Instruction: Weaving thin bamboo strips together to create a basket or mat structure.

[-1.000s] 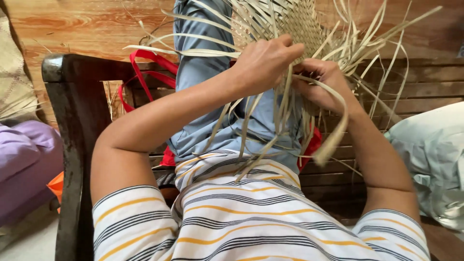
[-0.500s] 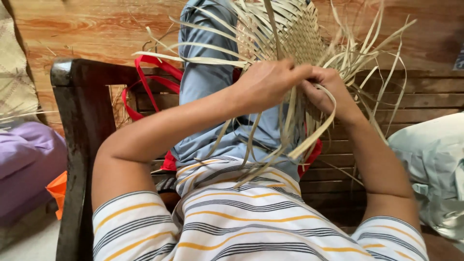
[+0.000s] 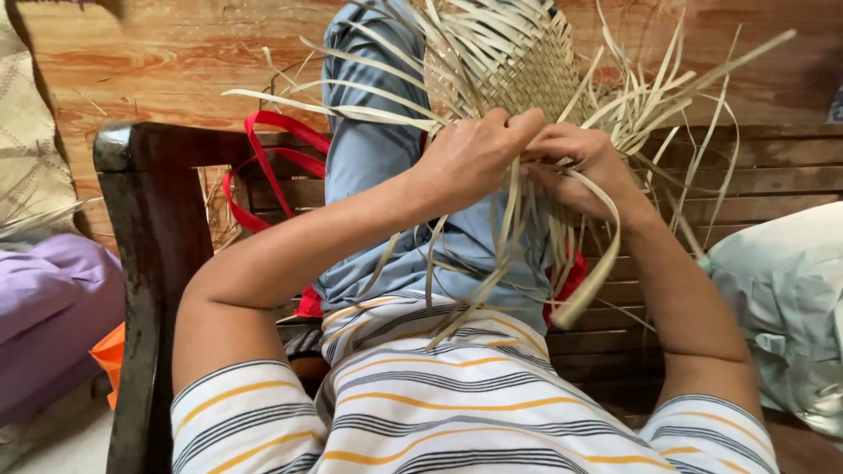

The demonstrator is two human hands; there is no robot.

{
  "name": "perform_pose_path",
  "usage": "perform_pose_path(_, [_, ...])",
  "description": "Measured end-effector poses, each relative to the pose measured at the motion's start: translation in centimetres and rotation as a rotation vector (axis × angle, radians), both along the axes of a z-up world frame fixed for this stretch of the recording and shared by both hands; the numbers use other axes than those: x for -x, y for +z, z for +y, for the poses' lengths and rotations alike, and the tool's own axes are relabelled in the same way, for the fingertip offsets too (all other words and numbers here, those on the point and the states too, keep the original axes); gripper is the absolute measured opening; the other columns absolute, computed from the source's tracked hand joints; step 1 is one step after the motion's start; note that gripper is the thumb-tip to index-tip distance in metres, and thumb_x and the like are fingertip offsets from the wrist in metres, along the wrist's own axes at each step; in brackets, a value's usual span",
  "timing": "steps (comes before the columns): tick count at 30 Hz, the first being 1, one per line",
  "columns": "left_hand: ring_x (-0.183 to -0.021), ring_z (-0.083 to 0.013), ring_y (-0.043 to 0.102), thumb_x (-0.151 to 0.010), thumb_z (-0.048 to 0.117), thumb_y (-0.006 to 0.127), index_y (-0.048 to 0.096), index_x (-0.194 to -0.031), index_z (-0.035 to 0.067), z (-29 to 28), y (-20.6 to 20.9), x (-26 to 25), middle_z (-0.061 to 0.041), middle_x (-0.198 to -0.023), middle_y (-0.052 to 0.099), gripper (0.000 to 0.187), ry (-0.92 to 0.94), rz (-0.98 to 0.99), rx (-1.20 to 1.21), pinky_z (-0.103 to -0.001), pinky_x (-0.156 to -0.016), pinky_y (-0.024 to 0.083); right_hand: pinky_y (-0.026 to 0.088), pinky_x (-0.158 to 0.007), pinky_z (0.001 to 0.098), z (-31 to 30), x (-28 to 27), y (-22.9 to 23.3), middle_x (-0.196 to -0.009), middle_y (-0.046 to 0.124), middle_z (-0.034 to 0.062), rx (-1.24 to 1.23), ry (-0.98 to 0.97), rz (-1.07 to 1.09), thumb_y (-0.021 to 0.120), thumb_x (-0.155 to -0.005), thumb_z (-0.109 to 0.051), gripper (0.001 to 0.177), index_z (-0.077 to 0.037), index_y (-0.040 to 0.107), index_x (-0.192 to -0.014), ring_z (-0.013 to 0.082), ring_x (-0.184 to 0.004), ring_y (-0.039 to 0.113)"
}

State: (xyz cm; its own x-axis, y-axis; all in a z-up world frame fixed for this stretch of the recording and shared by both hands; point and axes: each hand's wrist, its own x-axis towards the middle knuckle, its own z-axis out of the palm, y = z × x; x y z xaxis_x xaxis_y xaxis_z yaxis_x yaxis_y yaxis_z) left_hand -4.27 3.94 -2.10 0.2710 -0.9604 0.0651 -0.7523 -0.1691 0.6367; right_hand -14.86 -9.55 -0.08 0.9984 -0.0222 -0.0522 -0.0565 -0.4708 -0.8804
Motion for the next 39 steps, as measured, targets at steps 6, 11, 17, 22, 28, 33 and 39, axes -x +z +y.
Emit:
perform_pose_path(6, [-0.058,-0.0336,0.057,-0.078,-0.003,0.040,0.039,-0.093,0.011,0.1,1.3,-0.5,-0.012,-0.073,0.046,0.021,-0.051,-0.169,0.014,-0.041,-0.048,0.049,0.041,-0.066,0.0306,0.1,0.3,-1.3,-0.074,0.057,0.0067,-0.097,-0.049,0.046,0.062,-0.078,-0.008,0.004,-0.005,0.062,-0.078,0.0129,-0.071,0.050])
perform_pose_path(11, [-0.053,-0.0177,0.055,-0.070,0.019,0.058,0.047,-0.072,0.017,-0.6,-0.8,0.2,-0.001,-0.058,0.049,0.011,0.118,-0.607,0.305,-0.027,-0.043,0.043,0.040,-0.066,0.0272,-0.6,0.7,-2.7,-0.064,0.054,0.0024,-0.159,-0.053,0.103,0.062,-0.080,-0.021,0.017,-0.006,0.060,-0.071,0.0094,-0.068,0.049])
perform_pose_path(17, [-0.057,-0.0257,0.048,-0.073,0.014,0.053,0.048,-0.071,0.010,-1.6,-2.0,1.0,-0.011,-0.053,0.050,0.007,0.014,-0.698,0.425,-0.033,-0.051,0.038,0.038,-0.063,0.0351,-1.4,1.1,-4.0,-0.063,0.052,0.0140,-0.038,-0.042,0.066,0.059,-0.083,-0.019,0.023,-0.001,0.058,-0.069,0.0204,-0.059,0.045])
perform_pose_path(22, [-0.056,-0.0127,0.043,-0.065,0.017,0.062,0.043,-0.079,0.016,-0.7,1.3,0.7,-0.004,-0.054,0.055,0.024,0.158,-0.695,0.292,-0.026,-0.056,0.031,0.033,-0.050,0.0188,-0.4,0.8,-1.6,-0.066,0.049,0.0019,-0.129,-0.091,0.096,0.054,-0.071,0.002,0.002,0.002,0.053,-0.073,0.0074,-0.056,0.038])
perform_pose_path(28, [-0.052,-0.0228,0.047,-0.070,0.020,0.055,0.048,-0.070,0.013,-0.9,-1.8,2.1,-0.006,-0.048,0.050,0.010,0.216,-0.590,0.409,-0.033,-0.051,0.036,0.037,-0.068,0.0283,-1.7,1.4,-3.8,-0.063,0.053,0.0054,-0.230,-0.096,0.130,0.063,-0.079,-0.012,0.013,-0.005,0.058,-0.069,0.0085,-0.067,0.043])
perform_pose_path(33, [-0.049,-0.0242,0.044,-0.070,0.007,0.043,0.050,-0.073,0.006,-0.3,-1.6,5.4,-0.012,-0.050,0.045,0.008,0.309,-0.690,0.456,-0.035,-0.050,0.038,0.037,-0.069,0.0256,0.0,0.4,-1.9,-0.067,0.052,0.0048,-0.231,-0.121,0.198,0.062,-0.078,-0.009,0.007,-0.004,0.060,-0.074,0.0080,-0.069,0.043])
perform_pose_path(39, [-0.044,-0.0265,0.039,-0.070,0.001,0.039,0.052,-0.076,0.005,-0.3,-4.3,6.7,-0.015,-0.049,0.040,0.015,0.274,-0.730,0.534,-0.036,-0.049,0.033,0.037,-0.067,0.0251,0.1,0.7,-2.9,-0.063,0.051,0.0077,-0.167,-0.120,0.201,0.065,-0.078,-0.009,0.011,-0.002,0.059,-0.073,0.0117,-0.066,0.046])
